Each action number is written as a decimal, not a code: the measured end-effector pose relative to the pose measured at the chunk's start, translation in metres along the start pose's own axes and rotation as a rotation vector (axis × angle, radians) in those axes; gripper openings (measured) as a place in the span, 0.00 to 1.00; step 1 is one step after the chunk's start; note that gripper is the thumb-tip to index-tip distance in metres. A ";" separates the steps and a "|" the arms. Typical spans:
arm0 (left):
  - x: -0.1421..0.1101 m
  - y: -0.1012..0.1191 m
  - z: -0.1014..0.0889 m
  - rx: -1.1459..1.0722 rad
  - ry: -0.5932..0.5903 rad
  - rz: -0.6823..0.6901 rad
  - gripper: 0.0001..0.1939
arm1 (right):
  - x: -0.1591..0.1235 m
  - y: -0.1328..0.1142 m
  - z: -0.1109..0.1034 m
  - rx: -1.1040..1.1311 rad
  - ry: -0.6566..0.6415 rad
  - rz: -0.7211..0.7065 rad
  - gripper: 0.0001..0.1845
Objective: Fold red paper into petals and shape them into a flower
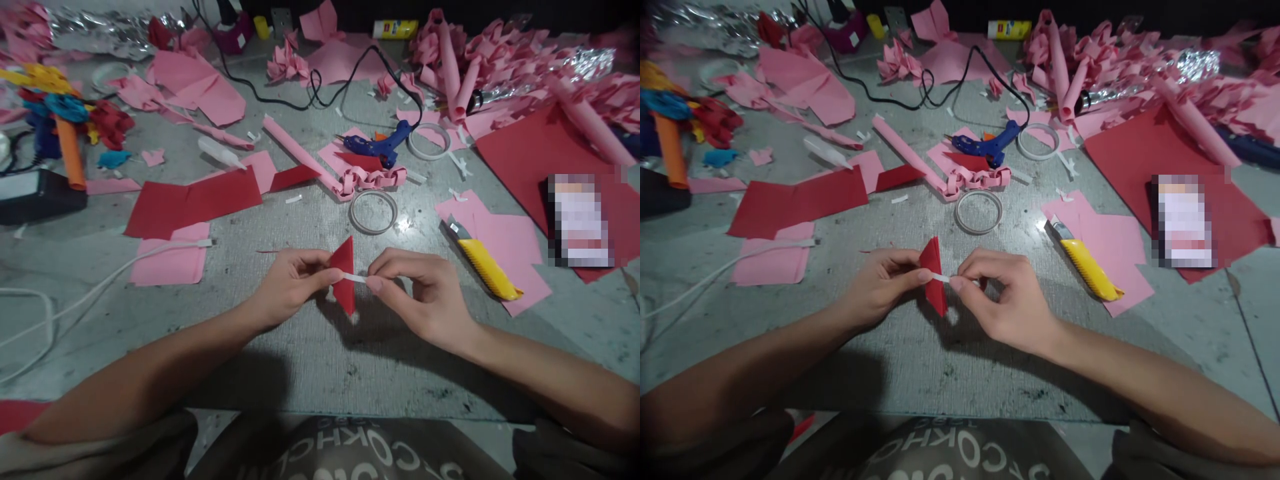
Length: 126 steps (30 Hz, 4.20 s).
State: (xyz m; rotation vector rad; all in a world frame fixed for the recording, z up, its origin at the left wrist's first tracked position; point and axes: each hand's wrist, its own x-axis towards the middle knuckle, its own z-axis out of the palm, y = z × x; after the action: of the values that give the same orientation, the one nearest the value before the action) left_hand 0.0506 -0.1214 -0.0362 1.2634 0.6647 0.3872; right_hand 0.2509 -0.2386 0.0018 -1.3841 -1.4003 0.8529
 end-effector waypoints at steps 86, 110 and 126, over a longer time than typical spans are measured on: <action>-0.001 -0.004 0.013 0.145 0.261 0.265 0.07 | 0.000 0.019 0.033 0.025 0.115 0.028 0.12; 0.005 -0.014 -0.010 -0.043 0.082 0.331 0.08 | 0.002 0.021 0.019 0.432 -0.009 0.258 0.15; 0.013 -0.005 -0.017 0.572 -0.100 0.784 0.06 | 0.003 0.017 0.009 0.484 -0.316 0.359 0.17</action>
State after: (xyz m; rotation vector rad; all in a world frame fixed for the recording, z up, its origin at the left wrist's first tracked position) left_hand 0.0490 -0.1026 -0.0464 2.0693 0.1579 0.8021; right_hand 0.2476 -0.2323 -0.0161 -1.1647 -1.0754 1.5870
